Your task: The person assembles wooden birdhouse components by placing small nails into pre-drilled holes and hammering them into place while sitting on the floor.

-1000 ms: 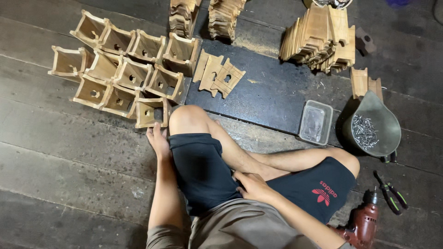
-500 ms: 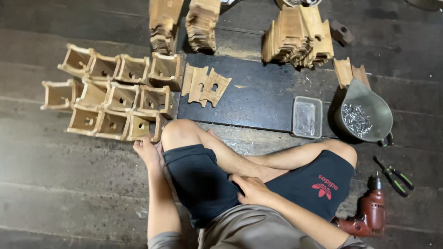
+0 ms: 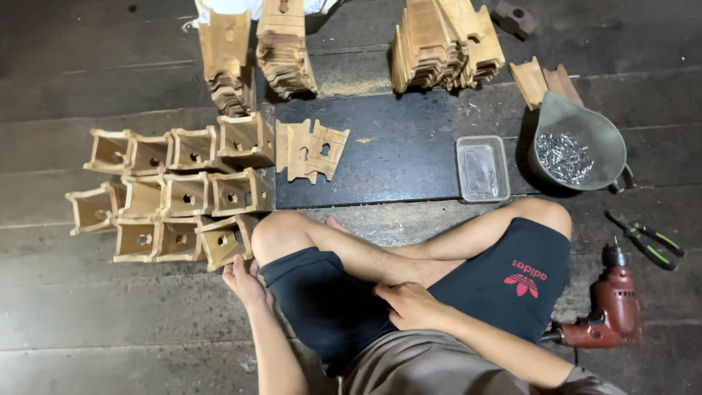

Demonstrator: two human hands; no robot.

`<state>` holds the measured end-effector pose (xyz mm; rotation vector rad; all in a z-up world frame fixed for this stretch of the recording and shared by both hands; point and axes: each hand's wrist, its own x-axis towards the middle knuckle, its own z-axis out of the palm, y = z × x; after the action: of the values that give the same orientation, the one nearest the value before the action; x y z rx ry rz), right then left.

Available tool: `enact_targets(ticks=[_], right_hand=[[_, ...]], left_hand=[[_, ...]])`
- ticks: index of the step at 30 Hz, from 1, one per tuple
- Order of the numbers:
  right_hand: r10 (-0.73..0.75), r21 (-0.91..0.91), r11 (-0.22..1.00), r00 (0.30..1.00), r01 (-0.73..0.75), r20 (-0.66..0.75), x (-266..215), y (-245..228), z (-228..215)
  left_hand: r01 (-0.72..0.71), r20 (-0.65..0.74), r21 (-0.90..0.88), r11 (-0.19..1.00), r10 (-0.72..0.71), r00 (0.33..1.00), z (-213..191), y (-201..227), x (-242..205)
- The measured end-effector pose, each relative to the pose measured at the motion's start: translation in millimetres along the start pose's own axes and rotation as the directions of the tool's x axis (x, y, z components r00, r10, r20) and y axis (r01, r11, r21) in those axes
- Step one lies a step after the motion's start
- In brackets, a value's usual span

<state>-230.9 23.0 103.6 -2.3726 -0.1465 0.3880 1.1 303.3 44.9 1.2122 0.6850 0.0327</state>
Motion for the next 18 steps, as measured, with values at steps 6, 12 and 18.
enact_targets(ticks=[6, 12, 18], right_hand=[[0.072, 0.056, 0.995, 0.983, -0.082, 0.168, 8, -10, -14], [0.025, 0.181, 0.983, 0.996, -0.039, 0.08, -1, 11, -4], [0.268, 0.636, 0.77, 0.879, 0.05, -0.394, -18, 73, 21]], left_hand=[[-0.077, 0.193, -0.163, 0.984, 0.108, 0.975, -6, -4, 25], [-0.065, 0.164, -0.014, 0.998, 0.066, 0.984, -7, 4, 18], [-0.2, 0.192, 0.332, 0.922, 0.142, 0.971, -37, -15, 12]])
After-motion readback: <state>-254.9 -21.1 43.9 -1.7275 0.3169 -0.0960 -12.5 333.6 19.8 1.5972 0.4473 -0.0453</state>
